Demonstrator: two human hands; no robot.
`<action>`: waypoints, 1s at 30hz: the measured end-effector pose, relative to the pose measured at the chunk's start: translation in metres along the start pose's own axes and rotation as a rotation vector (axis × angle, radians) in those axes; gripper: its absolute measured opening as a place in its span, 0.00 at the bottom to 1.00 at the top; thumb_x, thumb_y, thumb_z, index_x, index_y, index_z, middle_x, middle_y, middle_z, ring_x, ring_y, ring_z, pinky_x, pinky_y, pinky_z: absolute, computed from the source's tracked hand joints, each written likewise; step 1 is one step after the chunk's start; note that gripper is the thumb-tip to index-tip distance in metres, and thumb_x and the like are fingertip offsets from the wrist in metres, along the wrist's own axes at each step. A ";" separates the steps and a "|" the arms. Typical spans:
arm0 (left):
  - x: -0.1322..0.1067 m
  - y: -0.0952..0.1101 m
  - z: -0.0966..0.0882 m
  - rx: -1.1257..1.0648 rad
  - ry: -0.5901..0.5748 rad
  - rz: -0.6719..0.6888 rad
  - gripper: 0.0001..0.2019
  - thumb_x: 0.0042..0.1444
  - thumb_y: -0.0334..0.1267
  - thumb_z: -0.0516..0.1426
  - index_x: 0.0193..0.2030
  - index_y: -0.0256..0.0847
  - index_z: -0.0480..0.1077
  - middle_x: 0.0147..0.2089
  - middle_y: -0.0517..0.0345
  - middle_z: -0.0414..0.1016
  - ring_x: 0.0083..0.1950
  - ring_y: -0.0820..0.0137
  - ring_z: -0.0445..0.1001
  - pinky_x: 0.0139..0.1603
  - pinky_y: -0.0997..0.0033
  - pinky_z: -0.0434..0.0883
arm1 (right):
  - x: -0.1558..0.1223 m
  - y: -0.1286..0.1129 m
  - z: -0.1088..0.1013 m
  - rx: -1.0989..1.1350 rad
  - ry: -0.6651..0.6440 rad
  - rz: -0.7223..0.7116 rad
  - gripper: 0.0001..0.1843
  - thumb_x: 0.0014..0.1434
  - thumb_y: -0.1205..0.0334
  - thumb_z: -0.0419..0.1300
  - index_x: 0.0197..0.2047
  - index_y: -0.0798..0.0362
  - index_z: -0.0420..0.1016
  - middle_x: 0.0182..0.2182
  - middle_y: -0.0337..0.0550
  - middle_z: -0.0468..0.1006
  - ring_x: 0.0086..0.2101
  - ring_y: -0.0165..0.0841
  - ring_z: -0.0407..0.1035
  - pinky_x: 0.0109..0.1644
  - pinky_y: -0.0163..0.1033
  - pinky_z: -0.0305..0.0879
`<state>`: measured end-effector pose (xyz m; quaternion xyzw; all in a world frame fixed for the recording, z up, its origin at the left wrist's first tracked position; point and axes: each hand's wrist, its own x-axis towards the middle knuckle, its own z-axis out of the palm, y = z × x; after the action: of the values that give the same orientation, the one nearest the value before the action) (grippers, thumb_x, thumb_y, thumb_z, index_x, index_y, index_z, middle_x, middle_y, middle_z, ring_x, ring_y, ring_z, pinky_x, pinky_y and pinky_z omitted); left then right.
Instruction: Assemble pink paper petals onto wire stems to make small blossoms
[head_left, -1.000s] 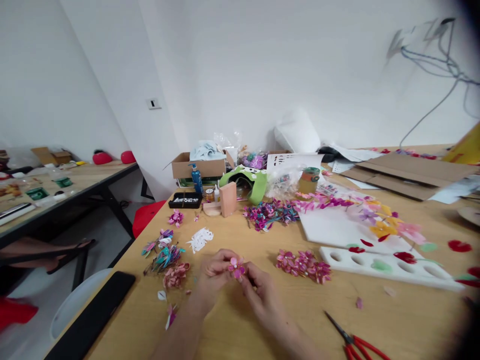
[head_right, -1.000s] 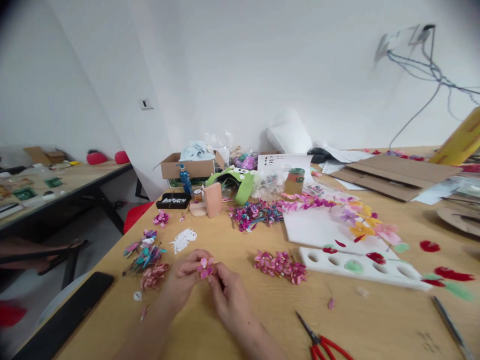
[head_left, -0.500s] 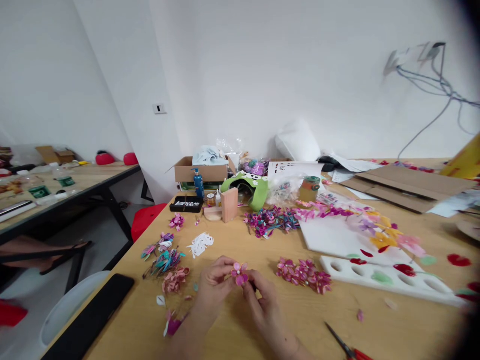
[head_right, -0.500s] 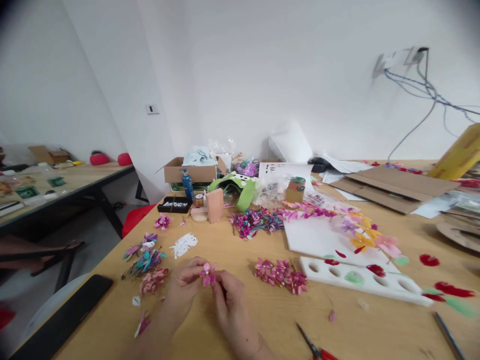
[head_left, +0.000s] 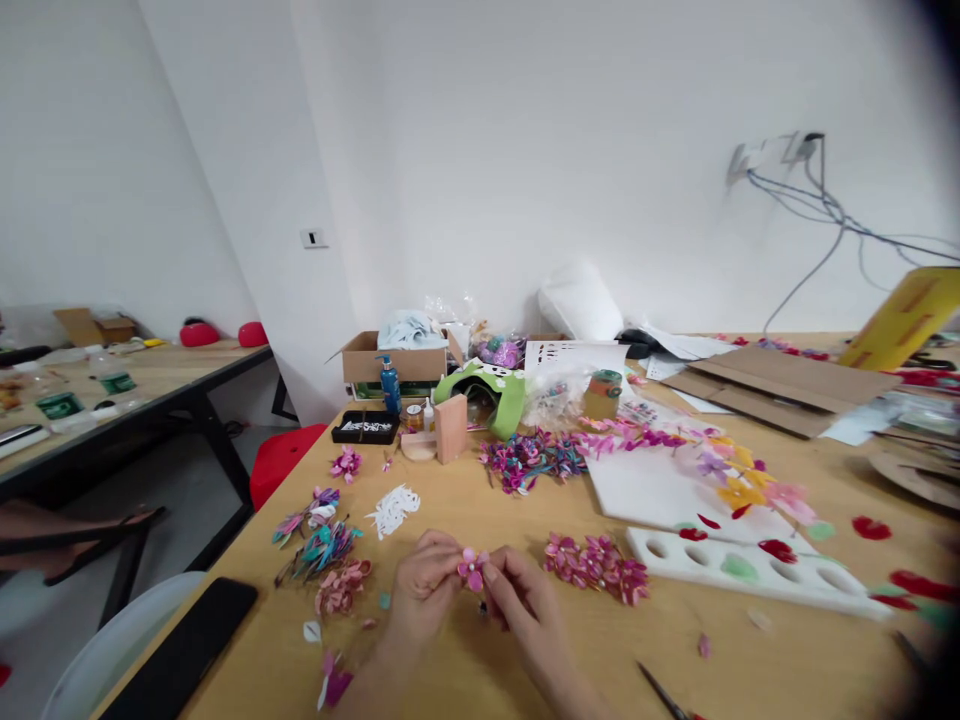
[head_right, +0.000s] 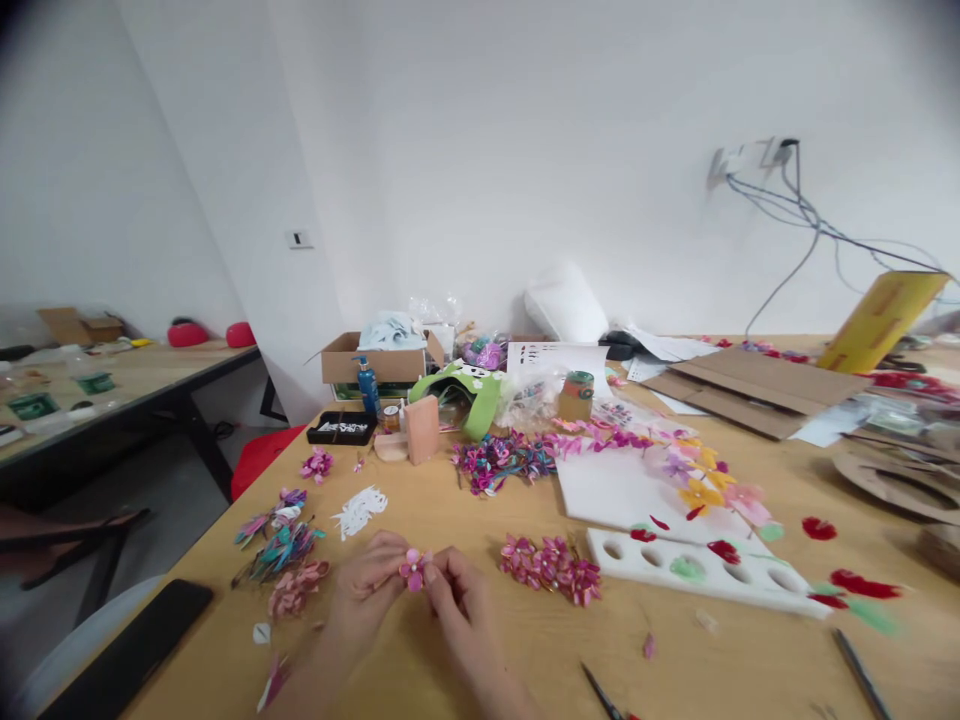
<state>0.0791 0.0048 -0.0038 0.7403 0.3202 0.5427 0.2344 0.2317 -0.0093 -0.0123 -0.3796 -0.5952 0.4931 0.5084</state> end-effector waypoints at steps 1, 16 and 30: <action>-0.001 -0.001 0.001 0.009 -0.013 -0.002 0.10 0.58 0.37 0.55 0.29 0.39 0.76 0.25 0.55 0.74 0.34 0.69 0.68 0.38 0.71 0.67 | 0.001 -0.002 0.000 0.029 -0.007 0.027 0.21 0.60 0.45 0.52 0.28 0.54 0.64 0.18 0.32 0.59 0.19 0.25 0.53 0.22 0.31 0.50; -0.003 -0.010 0.001 -0.024 -0.051 -0.003 0.14 0.60 0.42 0.53 0.28 0.39 0.75 0.26 0.56 0.74 0.33 0.69 0.69 0.37 0.70 0.67 | 0.006 0.002 -0.001 0.543 -0.148 0.264 0.20 0.56 0.46 0.59 0.26 0.55 0.64 0.12 0.29 0.59 0.12 0.20 0.47 0.15 0.29 0.39; 0.000 0.004 -0.002 -0.248 -0.390 -0.252 0.16 0.55 0.49 0.56 0.32 0.40 0.80 0.28 0.49 0.77 0.34 0.66 0.71 0.36 0.69 0.67 | 0.013 -0.006 -0.029 0.361 -0.276 0.294 0.21 0.48 0.48 0.67 0.24 0.59 0.70 0.18 0.38 0.71 0.20 0.24 0.62 0.26 0.31 0.54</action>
<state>0.0783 0.0020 -0.0008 0.7506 0.2899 0.3915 0.4465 0.2575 0.0075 -0.0031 -0.2943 -0.4996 0.7071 0.4048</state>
